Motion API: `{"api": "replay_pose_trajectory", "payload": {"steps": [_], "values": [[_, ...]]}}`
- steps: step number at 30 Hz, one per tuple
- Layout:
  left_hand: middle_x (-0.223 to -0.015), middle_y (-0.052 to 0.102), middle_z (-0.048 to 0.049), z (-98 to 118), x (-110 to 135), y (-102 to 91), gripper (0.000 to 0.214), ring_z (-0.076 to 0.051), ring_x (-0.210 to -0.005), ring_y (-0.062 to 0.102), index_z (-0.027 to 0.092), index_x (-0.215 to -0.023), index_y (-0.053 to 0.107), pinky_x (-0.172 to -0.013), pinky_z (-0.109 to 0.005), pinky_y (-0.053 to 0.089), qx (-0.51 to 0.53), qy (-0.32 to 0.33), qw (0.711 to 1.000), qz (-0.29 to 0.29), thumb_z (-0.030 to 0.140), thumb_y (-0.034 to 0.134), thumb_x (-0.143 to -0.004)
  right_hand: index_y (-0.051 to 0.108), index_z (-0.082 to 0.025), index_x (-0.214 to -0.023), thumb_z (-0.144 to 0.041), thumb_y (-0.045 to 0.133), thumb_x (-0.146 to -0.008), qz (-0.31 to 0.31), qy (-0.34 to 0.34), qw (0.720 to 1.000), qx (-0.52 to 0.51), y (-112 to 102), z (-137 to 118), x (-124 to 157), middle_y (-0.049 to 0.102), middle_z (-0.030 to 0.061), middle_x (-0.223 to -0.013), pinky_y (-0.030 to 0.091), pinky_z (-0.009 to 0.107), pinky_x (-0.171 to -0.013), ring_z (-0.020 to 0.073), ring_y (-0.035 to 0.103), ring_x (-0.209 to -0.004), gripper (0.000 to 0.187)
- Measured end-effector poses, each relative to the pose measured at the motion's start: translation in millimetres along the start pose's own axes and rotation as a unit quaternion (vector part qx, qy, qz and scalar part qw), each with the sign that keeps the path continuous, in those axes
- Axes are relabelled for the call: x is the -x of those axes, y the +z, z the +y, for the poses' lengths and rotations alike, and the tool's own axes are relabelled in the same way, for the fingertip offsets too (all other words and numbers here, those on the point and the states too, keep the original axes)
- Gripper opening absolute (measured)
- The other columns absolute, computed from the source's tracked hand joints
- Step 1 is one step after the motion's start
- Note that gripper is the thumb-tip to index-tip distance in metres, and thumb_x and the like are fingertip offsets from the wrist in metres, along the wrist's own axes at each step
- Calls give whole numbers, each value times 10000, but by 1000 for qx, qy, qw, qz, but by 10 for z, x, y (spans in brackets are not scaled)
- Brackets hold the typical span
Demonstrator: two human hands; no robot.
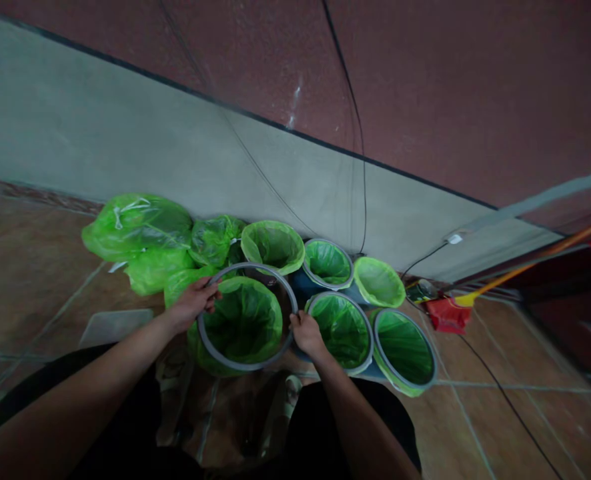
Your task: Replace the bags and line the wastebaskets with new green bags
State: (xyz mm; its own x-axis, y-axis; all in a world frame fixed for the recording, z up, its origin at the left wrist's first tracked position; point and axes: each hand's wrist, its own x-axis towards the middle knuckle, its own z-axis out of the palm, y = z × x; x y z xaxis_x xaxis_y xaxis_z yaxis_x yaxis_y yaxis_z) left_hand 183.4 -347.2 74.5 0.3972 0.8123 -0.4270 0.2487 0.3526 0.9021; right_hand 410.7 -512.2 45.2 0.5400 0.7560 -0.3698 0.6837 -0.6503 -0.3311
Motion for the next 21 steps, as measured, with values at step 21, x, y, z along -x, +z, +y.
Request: {"api": "replay_pose_trajectory", "payload": {"steps": [21], "values": [[-1074,721,-180,-46,-144,-13,479,-291,-1012,686,99,-1152,627,-849,-368,510,-600,8,799,39,298,229,-974,710,-84,-1051,-238,385,-982,-48,7,995,82,501,-88,-212,729,174,-1050,471,240,-795,223,683,-1015,366]]}}
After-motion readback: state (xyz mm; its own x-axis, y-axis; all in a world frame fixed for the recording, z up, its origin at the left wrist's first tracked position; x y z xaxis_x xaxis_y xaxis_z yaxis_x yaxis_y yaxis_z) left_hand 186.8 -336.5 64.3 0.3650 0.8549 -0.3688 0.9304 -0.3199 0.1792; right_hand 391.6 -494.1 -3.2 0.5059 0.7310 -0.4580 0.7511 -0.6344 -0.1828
